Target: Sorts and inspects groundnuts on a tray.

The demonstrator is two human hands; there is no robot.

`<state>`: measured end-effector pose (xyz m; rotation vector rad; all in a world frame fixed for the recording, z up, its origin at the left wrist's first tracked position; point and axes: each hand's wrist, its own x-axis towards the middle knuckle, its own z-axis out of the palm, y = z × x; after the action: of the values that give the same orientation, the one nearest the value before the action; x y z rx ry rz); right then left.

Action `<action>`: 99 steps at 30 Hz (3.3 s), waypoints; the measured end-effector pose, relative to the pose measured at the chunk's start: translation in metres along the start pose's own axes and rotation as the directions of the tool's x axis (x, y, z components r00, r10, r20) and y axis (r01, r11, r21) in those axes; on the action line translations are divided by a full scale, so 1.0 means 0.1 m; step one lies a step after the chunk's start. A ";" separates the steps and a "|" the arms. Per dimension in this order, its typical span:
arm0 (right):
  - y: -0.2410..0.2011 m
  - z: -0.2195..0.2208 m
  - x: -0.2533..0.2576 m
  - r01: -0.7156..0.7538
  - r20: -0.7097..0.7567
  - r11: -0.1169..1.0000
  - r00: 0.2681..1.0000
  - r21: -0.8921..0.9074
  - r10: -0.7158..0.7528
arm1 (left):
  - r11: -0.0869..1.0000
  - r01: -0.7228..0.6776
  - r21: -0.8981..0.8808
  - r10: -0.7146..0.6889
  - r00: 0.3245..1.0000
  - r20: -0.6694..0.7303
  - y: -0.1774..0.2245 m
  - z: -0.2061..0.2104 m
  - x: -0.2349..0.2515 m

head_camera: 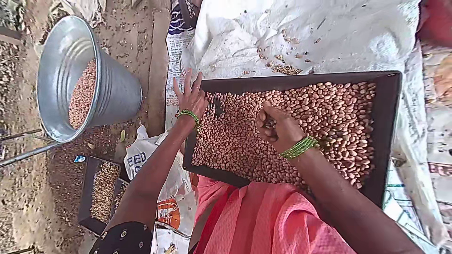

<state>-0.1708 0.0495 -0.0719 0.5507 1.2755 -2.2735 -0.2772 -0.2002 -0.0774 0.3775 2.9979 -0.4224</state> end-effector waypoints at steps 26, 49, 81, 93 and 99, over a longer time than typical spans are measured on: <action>0.04 0.11 -0.05 -0.068 -0.020 0.997 0.997 0.030 0.068 | 0.963 0.024 -0.267 0.064 0.946 0.318 0.28 -0.30 -0.37; 0.15 0.12 0.01 -0.077 0.064 0.994 0.995 0.078 0.072 | 0.893 -0.373 -0.249 0.438 0.847 0.301 -0.13 -0.10 -0.77; 0.16 0.16 -0.03 -0.075 0.112 0.995 0.991 0.069 0.067 | 0.917 -0.293 -0.271 0.388 0.815 0.431 -0.21 -0.47 -0.68; 0.15 0.12 -0.02 -0.065 0.097 0.996 0.994 0.065 0.058 | 0.866 -0.281 -0.413 0.351 0.931 0.103 0.02 -0.07 -0.68; 0.14 0.14 -0.01 -0.077 0.088 0.994 0.994 0.072 0.070 | 0.868 -0.225 -0.443 0.329 0.929 0.172 0.04 -0.11 -0.78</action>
<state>-0.1629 0.0314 -0.0743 0.5124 1.1143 -2.2665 -0.2017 -0.2116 -0.0582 0.6506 2.6342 0.1878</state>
